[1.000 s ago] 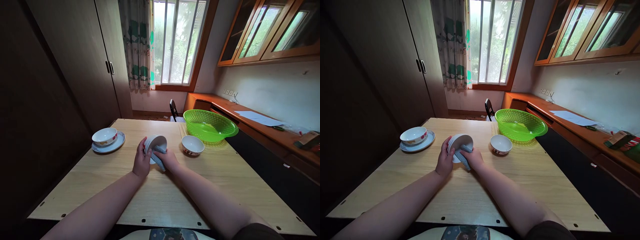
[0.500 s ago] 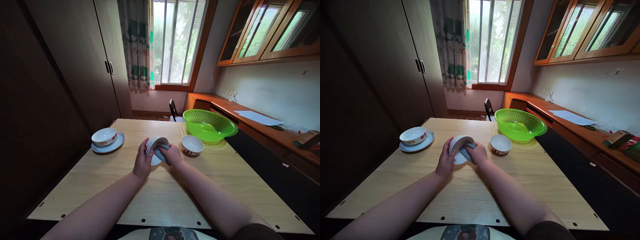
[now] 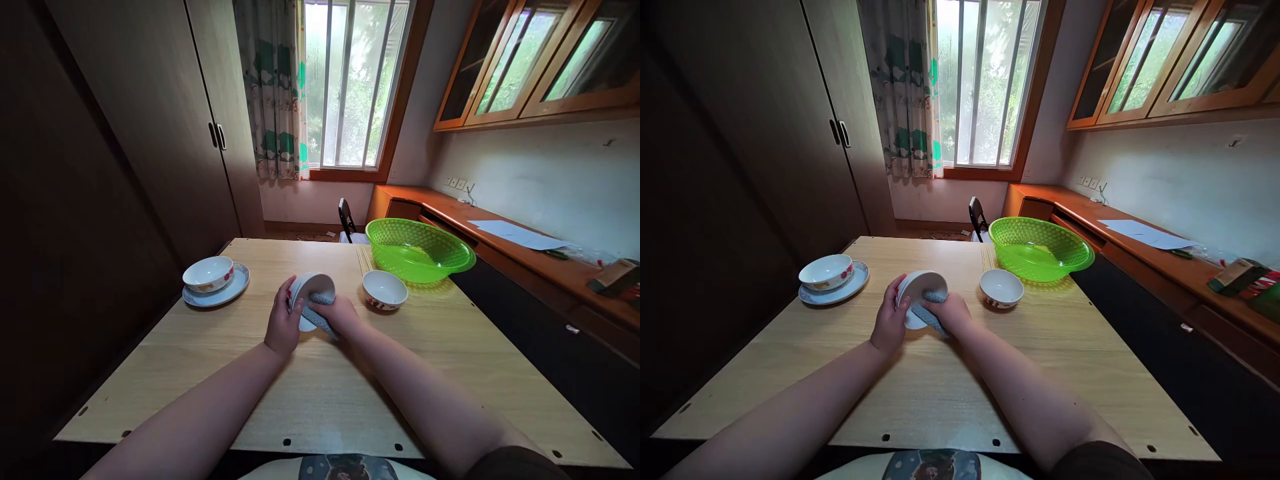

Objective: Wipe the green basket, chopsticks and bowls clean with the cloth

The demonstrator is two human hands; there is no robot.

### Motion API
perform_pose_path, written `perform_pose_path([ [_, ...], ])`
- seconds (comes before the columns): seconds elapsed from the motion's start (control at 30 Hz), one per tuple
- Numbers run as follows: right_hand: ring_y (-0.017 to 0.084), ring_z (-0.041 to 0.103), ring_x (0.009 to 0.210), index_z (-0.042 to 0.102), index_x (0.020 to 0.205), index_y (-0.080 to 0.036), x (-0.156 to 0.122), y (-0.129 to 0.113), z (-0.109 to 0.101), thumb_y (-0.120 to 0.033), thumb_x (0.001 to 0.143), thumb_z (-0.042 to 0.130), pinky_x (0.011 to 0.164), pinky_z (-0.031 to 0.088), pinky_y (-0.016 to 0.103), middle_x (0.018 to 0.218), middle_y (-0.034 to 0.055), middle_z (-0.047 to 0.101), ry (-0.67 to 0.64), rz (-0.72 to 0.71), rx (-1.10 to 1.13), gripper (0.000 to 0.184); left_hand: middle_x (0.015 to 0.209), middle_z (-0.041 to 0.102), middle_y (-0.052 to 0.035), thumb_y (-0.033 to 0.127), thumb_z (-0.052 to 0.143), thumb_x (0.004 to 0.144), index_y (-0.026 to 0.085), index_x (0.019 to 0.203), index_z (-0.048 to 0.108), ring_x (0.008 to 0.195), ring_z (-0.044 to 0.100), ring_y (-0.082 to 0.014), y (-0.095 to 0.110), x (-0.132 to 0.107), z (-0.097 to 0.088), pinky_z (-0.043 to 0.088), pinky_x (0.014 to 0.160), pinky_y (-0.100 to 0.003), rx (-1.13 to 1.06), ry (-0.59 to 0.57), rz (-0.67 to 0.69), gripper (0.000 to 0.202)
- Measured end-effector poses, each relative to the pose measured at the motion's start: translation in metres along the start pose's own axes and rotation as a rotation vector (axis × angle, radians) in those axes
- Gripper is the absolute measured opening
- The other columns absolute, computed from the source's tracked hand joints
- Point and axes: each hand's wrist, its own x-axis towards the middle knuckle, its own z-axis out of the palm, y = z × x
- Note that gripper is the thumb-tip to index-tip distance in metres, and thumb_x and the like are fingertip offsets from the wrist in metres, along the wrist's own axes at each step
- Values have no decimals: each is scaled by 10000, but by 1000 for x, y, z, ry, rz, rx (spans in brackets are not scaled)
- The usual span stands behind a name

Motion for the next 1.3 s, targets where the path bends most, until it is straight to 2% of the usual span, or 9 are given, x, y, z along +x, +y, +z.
perform_pose_path([
  [0.3,211,661,750,710,869,-235,6,-9,-24,-539,718,657,632,455,284,828,45,724,195,-113,-482,344,1300,537,-82,395,524,860,243,1310,464,1169,514,-225,-2,-2,4,392,1013,-378,2,-34,-97,479],
  [0.43,211,665,769,718,874,-247,3,-5,-18,-504,750,636,630,461,285,834,40,727,136,-92,-423,297,1311,532,-80,391,524,863,250,1302,476,1176,508,-225,-1,-3,4,388,1019,-380,2,-19,-89,463],
  [0.53,215,670,803,721,889,-231,2,2,-7,-424,738,656,678,490,302,861,36,731,78,-73,-244,254,1318,522,-83,396,506,874,244,1319,454,1179,505,-226,-2,-3,4,383,1025,-388,-12,-14,-71,472],
  [0.7,239,670,861,718,945,-172,-1,8,7,-364,669,719,755,513,339,911,58,733,-21,-1,60,336,1321,514,-82,403,511,871,238,1325,440,1184,500,-234,-4,-1,3,376,1030,-404,-41,13,-69,488],
  [0.83,245,666,823,731,918,-187,3,5,1,-370,626,759,735,506,341,879,55,732,-28,42,-62,347,1311,526,-82,409,515,871,239,1321,441,1188,502,-233,-3,0,3,382,1029,-403,-41,7,-89,486],
  [0.97,215,658,786,726,907,-222,10,1,-14,-420,653,737,669,480,289,861,26,730,-25,1,-232,322,1291,542,-88,425,521,866,234,1306,457,1167,518,-235,-3,1,4,400,1009,-404,-41,-7,-101,484],
  [1.1,193,650,748,709,914,-199,12,-4,-25,-485,671,716,625,435,254,841,43,727,75,9,-384,376,1293,545,-84,413,532,857,241,1296,469,1176,513,-229,-4,0,6,401,1003,-385,-54,-30,-128,475],
  [1.2,195,648,755,705,915,-196,11,-8,-27,-512,682,703,618,417,251,849,57,725,111,21,-458,393,1298,542,-81,401,529,858,242,1295,469,1187,505,-223,-3,0,7,394,1007,-374,-57,-31,-141,468],
  [1.3,200,651,771,715,924,-222,8,-7,-22,-477,701,697,625,423,257,865,46,728,51,22,-455,339,1266,564,-82,410,514,865,239,1291,470,1158,528,-222,-3,0,7,412,985,-373,-87,-28,-163,460],
])
